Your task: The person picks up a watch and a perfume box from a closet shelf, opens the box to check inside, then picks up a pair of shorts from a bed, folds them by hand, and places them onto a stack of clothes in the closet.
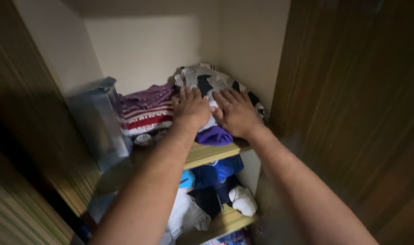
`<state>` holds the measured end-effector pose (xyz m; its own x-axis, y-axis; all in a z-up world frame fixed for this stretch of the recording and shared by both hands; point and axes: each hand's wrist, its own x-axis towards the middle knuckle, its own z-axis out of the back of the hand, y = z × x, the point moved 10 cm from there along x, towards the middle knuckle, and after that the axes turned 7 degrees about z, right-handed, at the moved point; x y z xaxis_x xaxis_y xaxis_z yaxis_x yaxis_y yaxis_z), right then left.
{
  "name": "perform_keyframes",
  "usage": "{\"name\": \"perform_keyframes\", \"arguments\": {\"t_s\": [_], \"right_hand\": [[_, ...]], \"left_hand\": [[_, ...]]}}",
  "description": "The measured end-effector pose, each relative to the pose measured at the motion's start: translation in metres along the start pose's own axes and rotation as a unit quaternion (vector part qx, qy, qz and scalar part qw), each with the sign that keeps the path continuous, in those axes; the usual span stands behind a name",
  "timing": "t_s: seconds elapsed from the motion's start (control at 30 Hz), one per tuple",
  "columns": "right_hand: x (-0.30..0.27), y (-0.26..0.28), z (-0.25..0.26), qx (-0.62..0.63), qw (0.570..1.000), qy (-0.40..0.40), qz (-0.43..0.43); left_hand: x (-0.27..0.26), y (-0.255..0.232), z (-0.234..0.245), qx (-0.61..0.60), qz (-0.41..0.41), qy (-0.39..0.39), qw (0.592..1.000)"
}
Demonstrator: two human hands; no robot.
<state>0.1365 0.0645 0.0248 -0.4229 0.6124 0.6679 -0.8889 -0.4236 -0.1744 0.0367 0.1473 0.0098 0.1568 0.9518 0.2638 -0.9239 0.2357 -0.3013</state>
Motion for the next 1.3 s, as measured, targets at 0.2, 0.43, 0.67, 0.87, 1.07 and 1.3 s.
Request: {"name": "perform_keyframes", "arguments": {"t_s": [0.2, 0.43, 0.67, 0.87, 1.07, 1.3], "right_hand": [[-0.028, -0.005, 0.018, -0.028, 0.999, -0.012, 0.023], [-0.064, -0.014, 0.041, 0.111, 0.993, 0.038, -0.012], [-0.067, -0.014, 0.047, 0.088, 0.996, -0.003, -0.01], [-0.067, -0.016, 0.041, 0.03, 0.999, 0.0, -0.018], [-0.073, 0.009, 0.038, 0.005, 0.998, -0.037, -0.048], [-0.07, 0.049, 0.044, 0.061, 0.994, -0.079, -0.048]], "left_hand": [[-0.062, -0.032, 0.008, -0.027, -0.141, 0.014, 0.99], [-0.108, -0.032, 0.01, -0.042, -0.182, 0.006, 0.982], [-0.106, -0.038, -0.011, 0.028, -0.137, -0.003, 0.99], [-0.111, -0.033, -0.017, -0.058, -0.155, 0.0, 0.986], [-0.14, -0.021, -0.021, -0.039, -0.168, -0.015, 0.985], [-0.18, -0.012, 0.012, -0.041, -0.192, -0.066, 0.978]]}}
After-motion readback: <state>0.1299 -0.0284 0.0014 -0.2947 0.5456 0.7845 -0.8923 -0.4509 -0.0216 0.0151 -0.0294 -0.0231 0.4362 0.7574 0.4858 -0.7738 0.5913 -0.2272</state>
